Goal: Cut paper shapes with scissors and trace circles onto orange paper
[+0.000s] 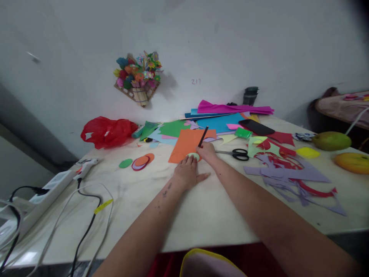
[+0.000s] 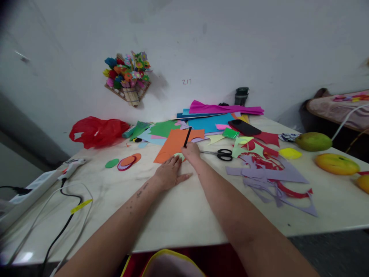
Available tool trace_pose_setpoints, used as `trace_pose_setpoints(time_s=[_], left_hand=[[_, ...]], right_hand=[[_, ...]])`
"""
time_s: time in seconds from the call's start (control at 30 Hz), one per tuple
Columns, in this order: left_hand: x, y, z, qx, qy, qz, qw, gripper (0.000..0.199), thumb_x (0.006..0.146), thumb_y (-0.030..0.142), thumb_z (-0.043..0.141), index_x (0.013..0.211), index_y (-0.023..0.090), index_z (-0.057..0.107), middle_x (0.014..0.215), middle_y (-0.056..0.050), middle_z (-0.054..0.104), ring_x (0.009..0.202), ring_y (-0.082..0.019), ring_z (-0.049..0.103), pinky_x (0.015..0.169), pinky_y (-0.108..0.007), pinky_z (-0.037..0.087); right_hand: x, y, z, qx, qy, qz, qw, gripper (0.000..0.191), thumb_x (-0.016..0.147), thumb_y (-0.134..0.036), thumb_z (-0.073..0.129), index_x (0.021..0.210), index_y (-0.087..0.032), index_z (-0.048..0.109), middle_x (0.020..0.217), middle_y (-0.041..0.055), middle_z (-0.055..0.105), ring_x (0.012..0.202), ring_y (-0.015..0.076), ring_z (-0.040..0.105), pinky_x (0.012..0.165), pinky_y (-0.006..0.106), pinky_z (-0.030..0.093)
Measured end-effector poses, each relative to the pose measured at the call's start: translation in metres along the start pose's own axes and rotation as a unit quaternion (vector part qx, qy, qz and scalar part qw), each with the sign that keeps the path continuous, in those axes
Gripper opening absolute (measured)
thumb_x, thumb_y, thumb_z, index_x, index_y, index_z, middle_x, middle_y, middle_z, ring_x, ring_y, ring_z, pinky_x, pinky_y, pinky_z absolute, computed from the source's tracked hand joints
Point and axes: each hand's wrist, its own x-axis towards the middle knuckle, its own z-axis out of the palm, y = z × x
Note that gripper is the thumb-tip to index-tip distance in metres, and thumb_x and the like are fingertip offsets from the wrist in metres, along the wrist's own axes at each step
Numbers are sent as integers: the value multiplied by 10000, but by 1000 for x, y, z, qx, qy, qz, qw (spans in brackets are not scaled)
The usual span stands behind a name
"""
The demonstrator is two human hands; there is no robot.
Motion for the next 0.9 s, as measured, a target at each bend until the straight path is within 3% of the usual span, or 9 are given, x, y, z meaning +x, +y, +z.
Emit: trace_pose_setpoints(time_s=[0.23, 0.43, 0.7, 0.9], left_hand=[[-1, 0, 0, 0, -1, 1, 1000, 886, 778, 713, 173, 1389, 76, 256, 1456, -141, 215, 1331, -286, 178, 1055, -405, 194], [-3, -1, -4, 8, 1, 10, 1000, 851, 803, 685, 140, 1381, 74, 271, 1448, -144, 239, 1325, -271, 200, 1048, -394, 208], [-1, -3, -3, -6, 19, 9, 1000, 802, 803, 686, 190, 1361, 121, 306, 1432, -130, 284, 1319, -255, 216, 1044, -383, 209], [-1, -3, -8, -13, 7, 12, 1000, 760, 813, 664, 237, 1349, 134, 332, 1413, -132, 320, 1302, -267, 253, 1031, -384, 231]], right_hand=[[-2, 1, -2, 18, 14, 2, 1000, 274, 703, -237, 471, 796, -131, 706, 772, 97, 693, 733, 192, 618, 602, 231, 400], [5, 2, -3, 141, 25, 50, 988, 241, 679, -244, 474, 691, -139, 691, 691, 70, 676, 679, 169, 604, 573, 220, 404], [8, 20, -12, 348, -54, 42, 935, 119, 569, -213, 591, 599, -110, 645, 587, 35, 628, 582, 135, 548, 563, 233, 413], [-9, 26, -19, 341, -109, -12, 934, 162, 582, -259, 634, 633, -111, 675, 637, 38, 649, 631, 143, 561, 624, 258, 432]])
